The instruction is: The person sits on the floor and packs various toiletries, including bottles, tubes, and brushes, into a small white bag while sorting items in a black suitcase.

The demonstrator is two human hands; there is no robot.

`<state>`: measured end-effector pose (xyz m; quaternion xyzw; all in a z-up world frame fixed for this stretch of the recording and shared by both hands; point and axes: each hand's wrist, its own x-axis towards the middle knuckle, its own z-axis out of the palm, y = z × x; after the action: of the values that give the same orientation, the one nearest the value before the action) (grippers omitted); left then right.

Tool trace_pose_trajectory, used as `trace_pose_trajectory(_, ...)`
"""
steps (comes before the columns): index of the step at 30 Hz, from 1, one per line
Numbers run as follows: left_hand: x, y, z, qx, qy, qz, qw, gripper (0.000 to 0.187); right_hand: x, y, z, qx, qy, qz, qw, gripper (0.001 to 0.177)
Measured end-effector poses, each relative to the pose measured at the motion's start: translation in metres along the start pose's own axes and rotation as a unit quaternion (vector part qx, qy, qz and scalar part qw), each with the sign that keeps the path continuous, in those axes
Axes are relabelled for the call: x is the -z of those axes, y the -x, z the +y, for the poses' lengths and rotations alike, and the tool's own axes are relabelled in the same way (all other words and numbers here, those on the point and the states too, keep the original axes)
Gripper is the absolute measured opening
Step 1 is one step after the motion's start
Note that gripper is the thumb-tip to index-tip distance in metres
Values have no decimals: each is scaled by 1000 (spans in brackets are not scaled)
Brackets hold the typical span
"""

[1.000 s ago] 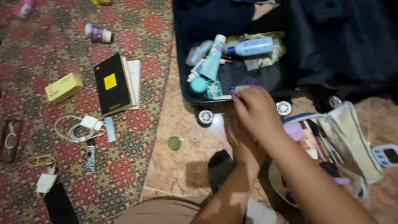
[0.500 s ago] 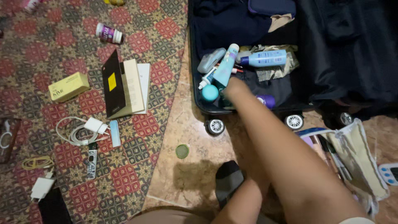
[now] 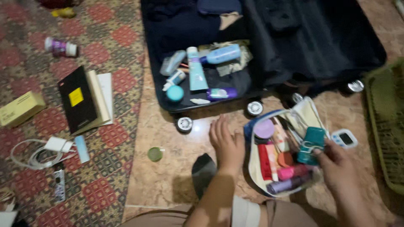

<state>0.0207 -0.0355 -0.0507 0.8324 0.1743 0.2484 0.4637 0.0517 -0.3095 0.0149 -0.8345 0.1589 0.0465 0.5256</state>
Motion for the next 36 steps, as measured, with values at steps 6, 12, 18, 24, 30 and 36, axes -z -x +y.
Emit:
trace_pose_trajectory(6,0,10,1,-61,48,-48,996,51,-8,-33,42,61,75,-64,993,43)
trace_pose_trajectory(12,-3,7,12,-120,50,-103,986,46,-36,-30,32,53,152,-32,986,20)
trace_pose_trajectory(18,-10,9,10,-125,23,-114,985,45,-44,-23,14,310,220,-9,925,29)
trace_pose_trajectory(24,-12,10,9,-135,14,-130,982,43,-45,-11,-8,276,271,-66,920,53)
trace_pose_trajectory(30,-11,10,8,-117,25,-152,981,42,-54,-20,5,330,318,-29,888,54)
trace_pose_trajectory(36,-12,10,8,-114,29,-152,981,42,-59,-17,7,339,347,-1,875,55)
